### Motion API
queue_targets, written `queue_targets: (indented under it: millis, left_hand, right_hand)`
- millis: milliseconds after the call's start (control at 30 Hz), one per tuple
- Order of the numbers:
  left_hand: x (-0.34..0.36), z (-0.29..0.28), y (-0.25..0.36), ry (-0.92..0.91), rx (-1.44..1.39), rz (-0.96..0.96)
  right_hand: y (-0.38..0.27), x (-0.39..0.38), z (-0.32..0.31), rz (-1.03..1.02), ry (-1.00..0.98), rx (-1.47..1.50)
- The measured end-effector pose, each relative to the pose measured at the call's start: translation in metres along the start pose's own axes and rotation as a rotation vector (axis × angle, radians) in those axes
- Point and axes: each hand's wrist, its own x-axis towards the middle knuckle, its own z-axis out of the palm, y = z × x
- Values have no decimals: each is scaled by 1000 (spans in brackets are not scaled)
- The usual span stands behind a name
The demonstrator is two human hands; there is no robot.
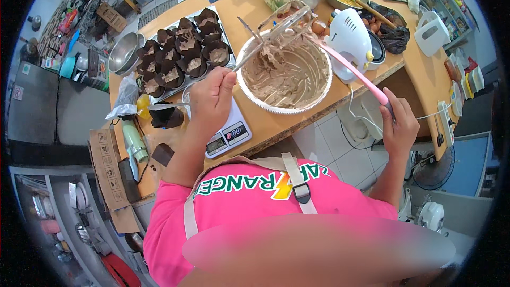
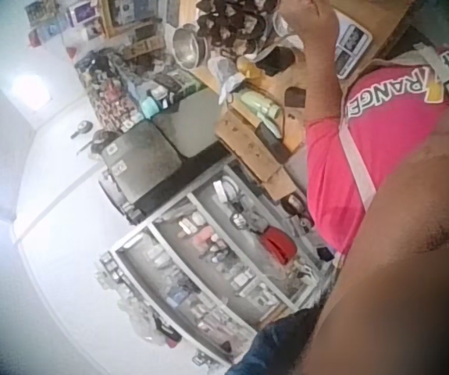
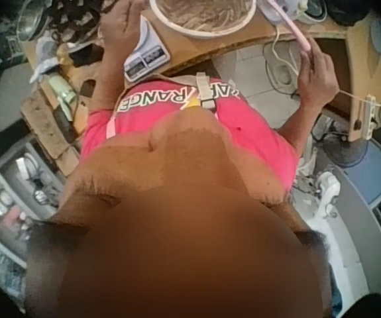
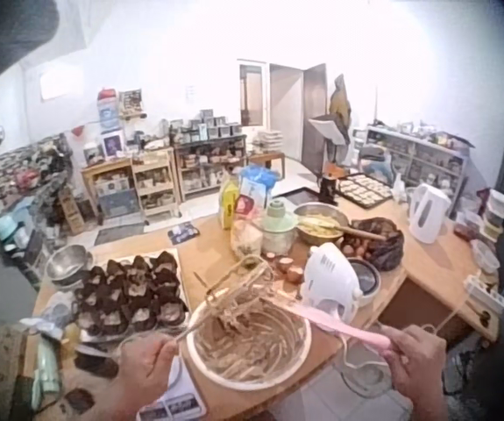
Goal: The person scoops chocolate batter from a bowl into paper cupcake liners arranged in a tin using a spoon, then uses a spatula to scrape excess batter off a whisk attachment back into the bowl.
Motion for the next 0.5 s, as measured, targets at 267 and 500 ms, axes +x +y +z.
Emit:
queue_targets:
  millis: [267, 500]
  left_hand:
    - [1, 9, -1, 32, 241, 113]
    - [-1, 14, -14, 95, 173, 106]
  right_hand:
    - [-4, 3, 1, -79, -17, -82]
    - [-5, 9, 2, -246, -48, -203]
